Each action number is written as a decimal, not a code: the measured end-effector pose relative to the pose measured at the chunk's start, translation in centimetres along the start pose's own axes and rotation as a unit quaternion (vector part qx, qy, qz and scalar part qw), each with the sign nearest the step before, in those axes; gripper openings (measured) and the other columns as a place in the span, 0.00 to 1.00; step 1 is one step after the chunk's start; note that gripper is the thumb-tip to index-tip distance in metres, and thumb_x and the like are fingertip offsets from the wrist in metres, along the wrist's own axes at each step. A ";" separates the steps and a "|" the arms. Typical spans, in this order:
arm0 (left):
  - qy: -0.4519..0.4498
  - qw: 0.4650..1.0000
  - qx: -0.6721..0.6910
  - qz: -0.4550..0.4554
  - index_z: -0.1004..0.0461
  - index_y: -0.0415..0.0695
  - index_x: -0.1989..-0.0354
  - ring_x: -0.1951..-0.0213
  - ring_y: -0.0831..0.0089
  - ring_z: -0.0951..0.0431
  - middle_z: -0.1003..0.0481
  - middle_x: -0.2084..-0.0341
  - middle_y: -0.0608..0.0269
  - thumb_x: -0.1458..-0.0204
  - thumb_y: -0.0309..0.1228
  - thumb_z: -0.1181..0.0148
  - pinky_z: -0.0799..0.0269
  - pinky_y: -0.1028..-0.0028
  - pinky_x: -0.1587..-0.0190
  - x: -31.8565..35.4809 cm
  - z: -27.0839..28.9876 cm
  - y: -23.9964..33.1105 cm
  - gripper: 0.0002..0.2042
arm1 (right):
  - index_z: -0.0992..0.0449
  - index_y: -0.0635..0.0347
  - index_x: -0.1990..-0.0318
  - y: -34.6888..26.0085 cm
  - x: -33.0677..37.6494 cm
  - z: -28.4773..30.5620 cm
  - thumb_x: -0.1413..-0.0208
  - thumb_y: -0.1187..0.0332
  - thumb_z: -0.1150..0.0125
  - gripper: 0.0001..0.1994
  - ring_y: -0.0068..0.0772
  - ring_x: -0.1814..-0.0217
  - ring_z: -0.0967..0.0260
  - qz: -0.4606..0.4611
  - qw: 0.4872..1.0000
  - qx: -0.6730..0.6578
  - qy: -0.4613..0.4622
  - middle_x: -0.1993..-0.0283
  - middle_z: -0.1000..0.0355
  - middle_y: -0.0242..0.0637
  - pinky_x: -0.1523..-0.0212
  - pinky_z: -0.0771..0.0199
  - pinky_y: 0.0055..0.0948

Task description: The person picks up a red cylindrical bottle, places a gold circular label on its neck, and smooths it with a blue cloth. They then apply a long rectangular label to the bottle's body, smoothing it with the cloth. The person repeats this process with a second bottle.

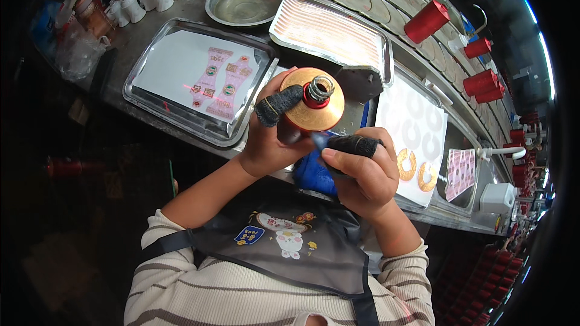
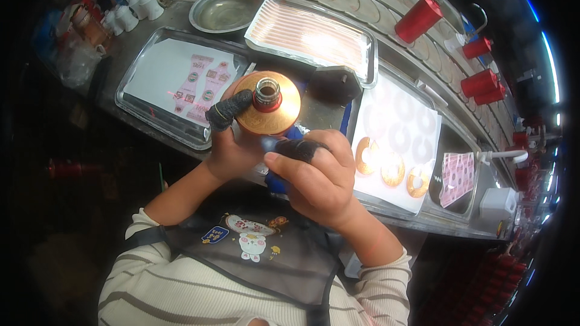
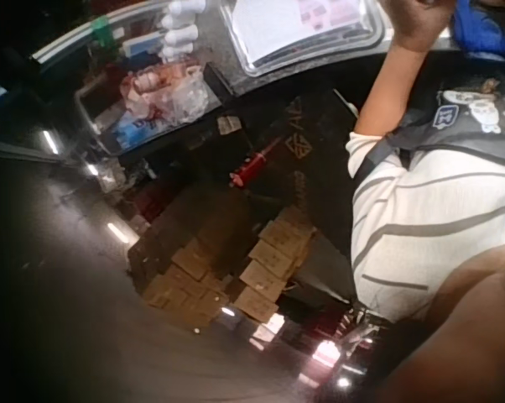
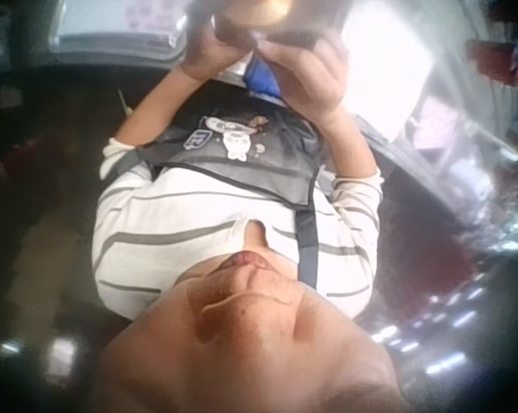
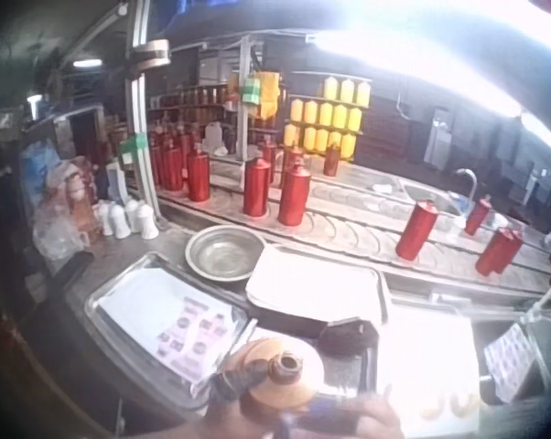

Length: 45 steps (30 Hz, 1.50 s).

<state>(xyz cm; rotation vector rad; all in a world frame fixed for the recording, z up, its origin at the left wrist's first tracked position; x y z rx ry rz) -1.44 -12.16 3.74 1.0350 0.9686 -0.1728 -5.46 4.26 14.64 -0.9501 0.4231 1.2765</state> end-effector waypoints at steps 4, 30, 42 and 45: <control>0.013 0.999 -0.018 0.026 0.41 0.43 0.34 0.39 0.50 0.29 0.36 0.37 0.44 0.60 0.35 0.19 0.31 0.57 0.37 0.6 0.0 -0.4 0.45 | 0.18 0.56 0.63 -0.2 -2.4 -2.2 0.63 0.76 0.30 0.14 0.38 0.66 0.31 0.055 0.998 0.037 0.009 0.69 0.31 0.32 0.67 0.31 0.35; -0.210 0.896 0.156 0.360 0.53 0.36 0.34 0.47 0.66 0.23 0.27 0.48 0.47 0.45 0.40 0.31 0.27 0.66 0.44 -5.3 -4.7 4.4 0.41 | 0.42 0.66 0.28 1.9 10.0 2.3 0.63 0.55 0.20 0.54 0.40 0.74 0.31 -0.226 0.963 0.049 -0.139 0.68 0.33 0.44 0.73 0.29 0.35; -0.277 0.816 0.063 0.502 0.52 0.33 0.35 0.48 0.60 0.21 0.26 0.48 0.45 0.49 0.42 0.29 0.25 0.64 0.45 -3.9 -7.8 1.3 0.43 | 0.49 0.68 0.26 3.6 12.3 1.3 0.60 0.62 0.23 0.54 0.43 0.73 0.30 -0.331 0.931 0.005 -0.154 0.66 0.33 0.45 0.74 0.28 0.37; -0.234 0.841 0.100 0.477 0.51 0.34 0.36 0.50 0.56 0.20 0.24 0.50 0.44 0.51 0.46 0.28 0.25 0.63 0.46 -3.2 -8.1 0.8 0.45 | 0.50 0.68 0.26 3.5 12.7 1.2 0.59 0.61 0.23 0.54 0.44 0.71 0.29 -0.358 0.916 -0.001 -0.180 0.64 0.31 0.46 0.73 0.26 0.37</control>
Point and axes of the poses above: each hand's wrist, its own x-axis away from the middle knuckle, its own z-axis out of the back of the hand, y = z × x, the point moved 4 cm from there along -x, towards the middle knuckle
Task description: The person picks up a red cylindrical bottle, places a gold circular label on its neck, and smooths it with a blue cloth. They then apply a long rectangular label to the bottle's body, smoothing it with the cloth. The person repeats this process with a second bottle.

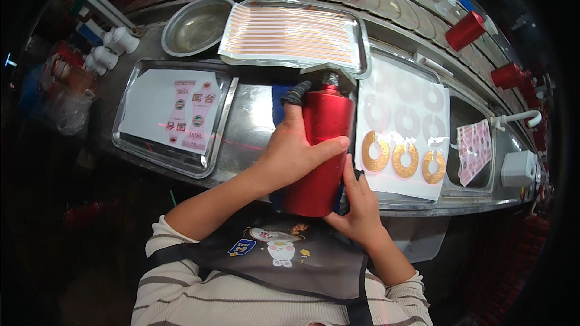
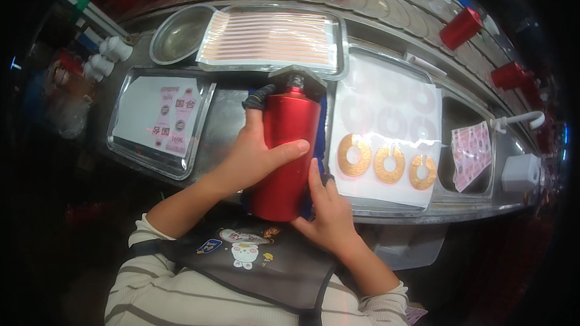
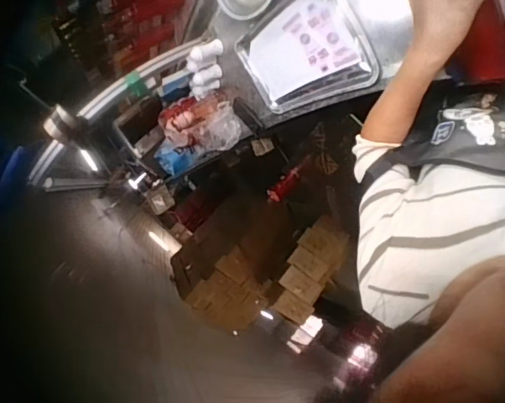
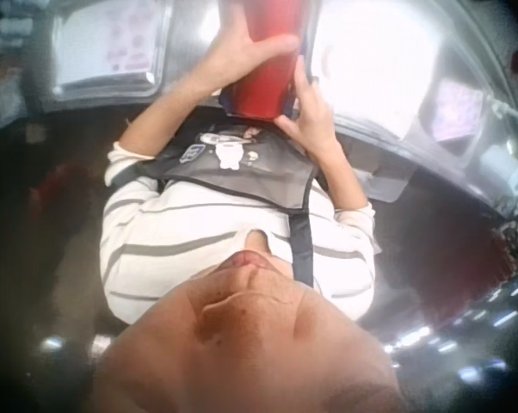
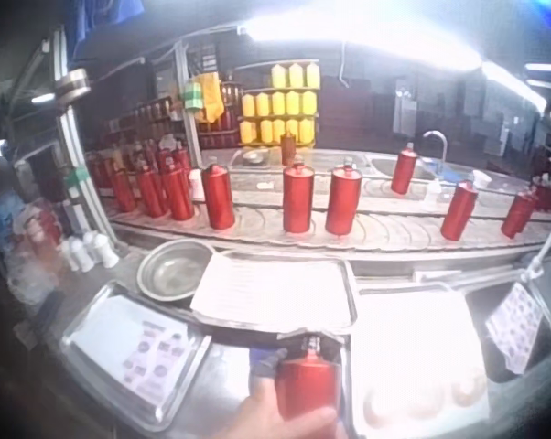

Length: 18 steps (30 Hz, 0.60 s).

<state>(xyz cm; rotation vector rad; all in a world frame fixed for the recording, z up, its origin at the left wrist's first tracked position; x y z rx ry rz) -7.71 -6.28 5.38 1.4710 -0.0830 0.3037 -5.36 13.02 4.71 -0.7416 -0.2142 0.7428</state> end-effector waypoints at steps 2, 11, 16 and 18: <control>-0.010 0.999 0.039 -0.029 0.56 0.36 0.33 0.50 0.53 0.20 0.25 0.50 0.44 0.51 0.47 0.28 0.25 0.62 0.46 -0.4 0.1 -1.6 0.48 | 0.50 0.69 0.26 0.0 -0.2 -0.4 0.61 0.63 0.21 0.55 0.48 0.68 0.28 0.042 0.999 0.004 0.029 0.61 0.30 0.50 0.71 0.26 0.38; 0.018 0.999 -0.047 0.009 0.38 0.30 0.40 0.50 0.66 0.21 0.25 0.48 0.47 0.48 0.38 0.28 0.23 0.68 0.50 1.2 8.5 -0.9 0.34 | 0.49 0.68 0.25 0.4 0.3 0.3 0.64 0.68 0.21 0.56 0.32 0.64 0.34 -0.093 0.991 -0.085 -0.039 0.56 0.30 0.39 0.66 0.33 0.28; 0.201 0.927 -0.304 -0.089 0.30 0.36 0.49 0.57 0.62 0.19 0.20 0.60 0.53 0.45 0.24 0.40 0.23 0.65 0.54 0.0 22.0 -7.2 0.15 | 0.48 0.66 0.25 0.9 -0.1 0.6 0.64 0.69 0.22 0.56 0.25 0.68 0.39 -0.112 0.986 -0.114 -0.037 0.58 0.31 0.35 0.71 0.39 0.24; 0.202 0.869 -0.423 -0.161 0.29 0.38 0.50 0.57 0.54 0.20 0.21 0.60 0.50 0.44 0.23 0.43 0.25 0.60 0.52 -0.3 24.0 -8.0 0.14 | 0.48 0.66 0.25 0.9 -0.2 0.7 0.64 0.69 0.22 0.55 0.24 0.68 0.39 -0.123 0.985 -0.114 -0.041 0.58 0.31 0.35 0.72 0.39 0.24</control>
Point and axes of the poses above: each hand's wrist, its own x-axis away from the middle knuckle, its own z-axis out of the back of the hand, y = z × x, the point moved 4 cm from there along -x, towards the middle knuckle
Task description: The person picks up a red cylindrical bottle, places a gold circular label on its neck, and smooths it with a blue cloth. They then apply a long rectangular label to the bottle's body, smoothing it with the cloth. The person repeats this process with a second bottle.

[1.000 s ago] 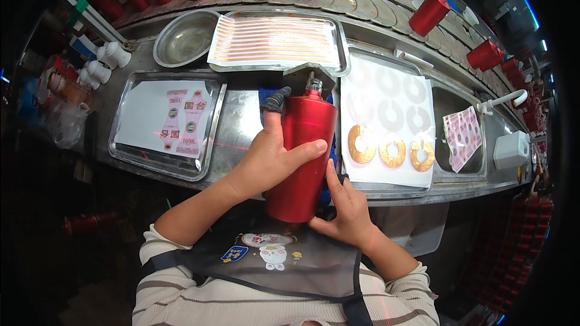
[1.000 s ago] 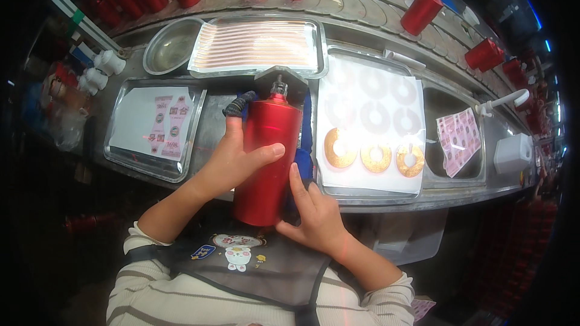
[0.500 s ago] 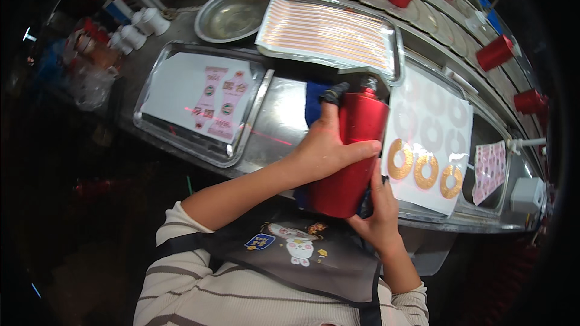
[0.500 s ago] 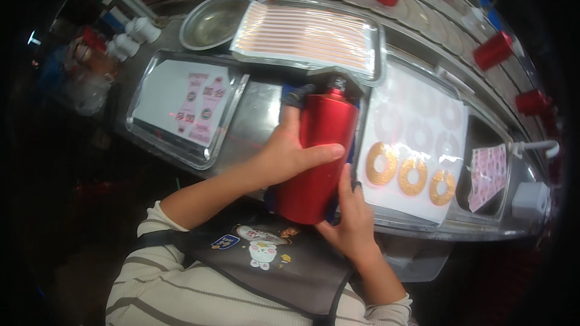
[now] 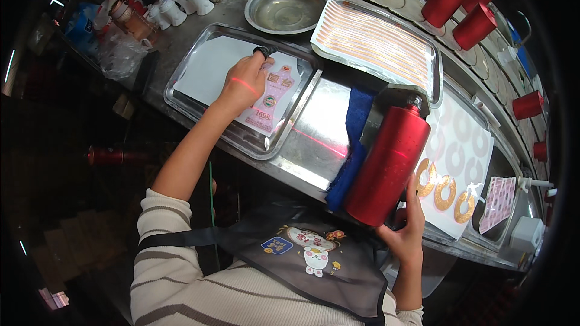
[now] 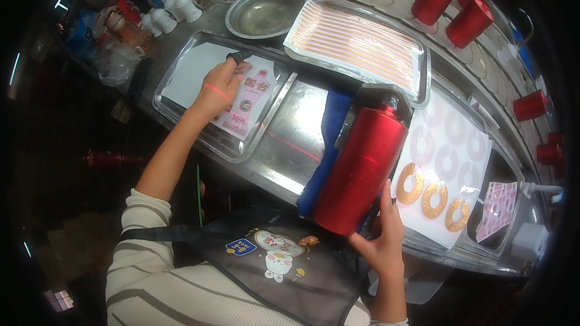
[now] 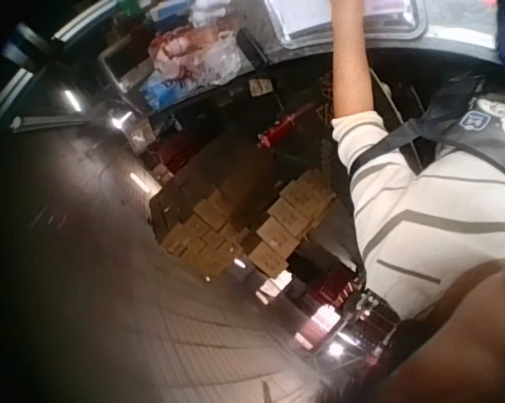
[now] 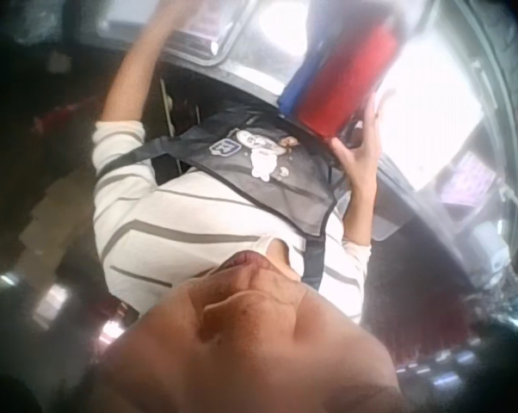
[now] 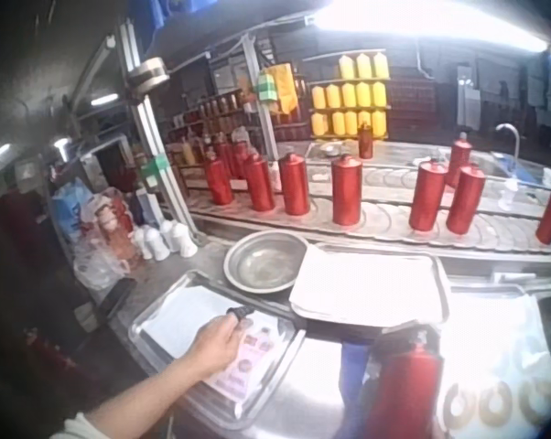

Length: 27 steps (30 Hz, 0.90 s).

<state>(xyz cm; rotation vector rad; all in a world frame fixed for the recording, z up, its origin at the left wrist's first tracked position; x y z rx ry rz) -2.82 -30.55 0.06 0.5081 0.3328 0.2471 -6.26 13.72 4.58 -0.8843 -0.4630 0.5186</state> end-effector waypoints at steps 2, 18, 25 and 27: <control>-0.040 0.995 -0.086 0.018 0.30 0.38 0.49 0.56 0.47 0.23 0.22 0.61 0.47 0.44 0.24 0.46 0.27 0.56 0.51 -0.1 -0.3 -1.7 0.14 | 0.48 0.65 0.25 0.3 0.1 0.0 0.64 0.69 0.23 0.55 0.24 0.69 0.40 -0.010 1.000 0.008 -0.003 0.58 0.31 0.35 0.72 0.40 0.24; -0.088 0.974 -0.171 0.123 0.29 0.36 0.54 0.43 0.53 0.29 0.25 0.51 0.47 0.59 0.48 0.26 0.35 0.58 0.41 0.7 5.1 -4.6 0.32 | 0.50 0.67 0.25 1.1 0.7 -0.6 0.63 0.67 0.21 0.57 0.21 0.68 0.38 -0.009 1.000 -0.005 0.018 0.53 0.31 0.37 0.72 0.38 0.21; -0.032 0.948 -0.237 0.209 0.31 0.38 0.50 0.39 0.47 0.32 0.27 0.47 0.43 0.51 0.51 0.33 0.42 0.51 0.37 -5.0 3.3 -12.9 0.31 | 0.50 0.67 0.24 0.8 0.8 -0.7 0.62 0.67 0.23 0.55 0.20 0.67 0.37 -0.008 1.000 -0.006 0.023 0.52 0.30 0.37 0.73 0.37 0.21; -0.060 0.948 -0.236 0.204 0.31 0.40 0.51 0.41 0.51 0.29 0.26 0.48 0.48 0.53 0.49 0.31 0.40 0.53 0.39 -5.6 4.1 -13.3 0.29 | 0.50 0.66 0.24 0.7 0.8 -0.6 0.61 0.67 0.23 0.55 0.20 0.68 0.37 -0.007 1.000 -0.004 0.025 0.52 0.31 0.37 0.73 0.37 0.20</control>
Point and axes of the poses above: each hand's wrist, its own x-axis away from the middle knuckle, its own z-axis out of the back of the hand, y = z × x, the point moved 4 cm from there along -x, towards the middle knuckle
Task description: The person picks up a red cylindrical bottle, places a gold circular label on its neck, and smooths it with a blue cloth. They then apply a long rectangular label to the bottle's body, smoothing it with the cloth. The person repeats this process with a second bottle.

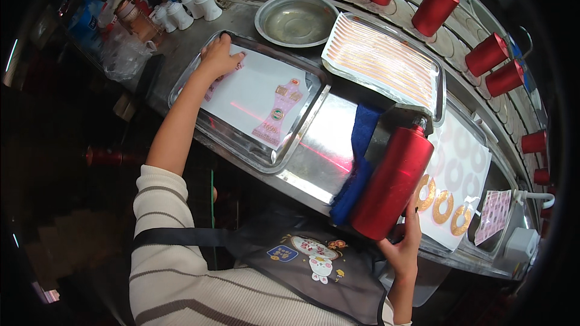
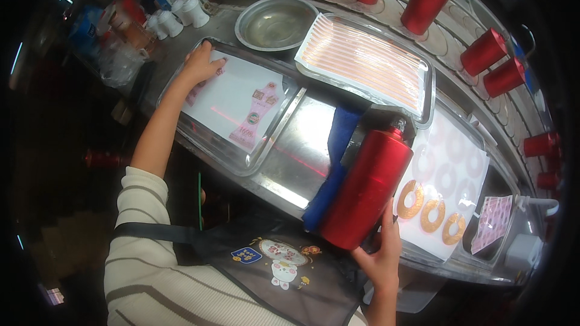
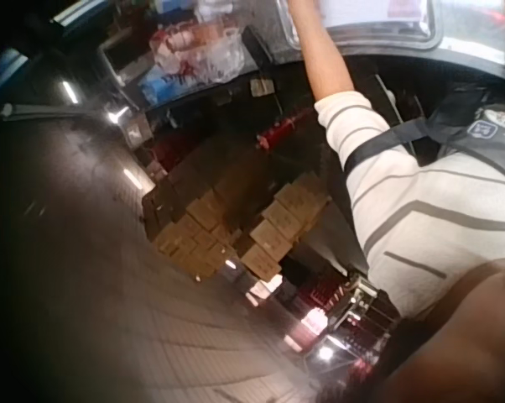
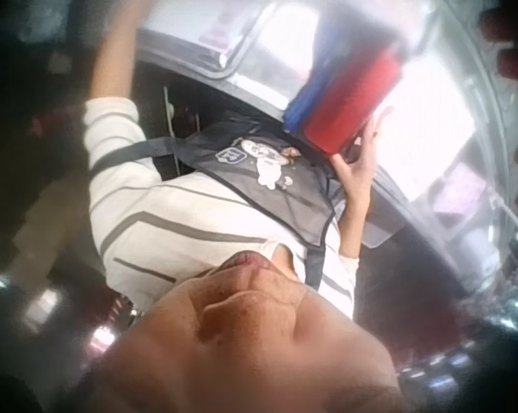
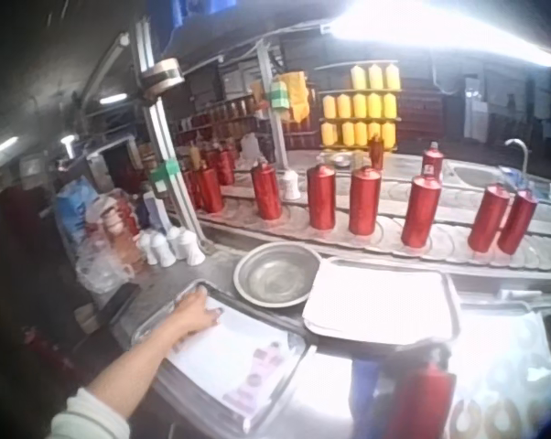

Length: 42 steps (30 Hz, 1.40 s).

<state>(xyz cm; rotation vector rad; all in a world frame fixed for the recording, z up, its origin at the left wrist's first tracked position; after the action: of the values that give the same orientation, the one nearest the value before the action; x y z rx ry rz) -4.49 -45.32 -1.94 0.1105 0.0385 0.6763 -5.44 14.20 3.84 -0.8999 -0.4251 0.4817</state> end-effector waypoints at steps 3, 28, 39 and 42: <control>0.010 0.998 -0.021 -0.057 0.30 0.42 0.60 0.51 0.60 0.21 0.21 0.56 0.57 0.57 0.43 0.26 0.31 0.58 0.48 -0.5 1.3 -0.2 0.24 | 0.50 0.67 0.25 -0.3 0.0 0.1 0.61 0.67 0.23 0.55 0.20 0.68 0.37 -0.004 1.000 -0.002 -0.004 0.52 0.30 0.37 0.73 0.37 0.20; 0.144 0.849 0.370 -0.349 0.19 0.34 0.59 0.64 0.65 0.20 0.20 0.68 0.56 0.52 0.15 0.31 0.26 0.70 0.61 23.5 14.7 18.8 0.11 | 0.49 0.62 0.24 0.6 0.0 -0.5 0.61 0.73 0.32 0.51 0.41 0.70 0.37 0.163 0.983 0.066 0.047 0.66 0.40 0.44 0.68 0.33 0.33; -0.085 0.740 0.580 -0.328 0.25 0.35 0.49 0.62 0.76 0.20 0.19 0.64 0.60 0.46 0.18 0.35 0.23 0.77 0.59 22.7 15.7 30.2 0.16 | 0.32 0.59 0.33 0.9 -0.5 3.1 0.56 0.79 0.39 0.36 0.23 0.75 0.43 0.063 0.996 -0.054 0.024 0.63 0.31 0.36 0.72 0.40 0.22; -0.092 0.772 0.559 -0.288 0.23 0.34 0.57 0.67 0.78 0.22 0.19 0.69 0.60 0.46 0.24 0.36 0.26 0.76 0.60 20.8 12.0 32.2 0.10 | 0.22 0.60 0.42 -0.7 0.2 3.6 0.53 0.80 0.39 0.26 0.16 0.77 0.42 0.133 0.976 -0.073 0.159 0.54 0.25 0.40 0.71 0.38 0.19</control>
<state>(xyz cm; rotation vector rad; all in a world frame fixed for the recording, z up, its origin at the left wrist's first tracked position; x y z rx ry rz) -7.51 -8.42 13.73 1.2756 0.2777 -0.0662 -7.06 16.21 6.44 -1.1624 -0.0468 0.5445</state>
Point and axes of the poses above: each hand's wrist, its own x-axis away from the middle knuckle, its own z-axis out of the back of the hand, y = z × x, the point moved 4 cm from there along -x, towards the middle knuckle
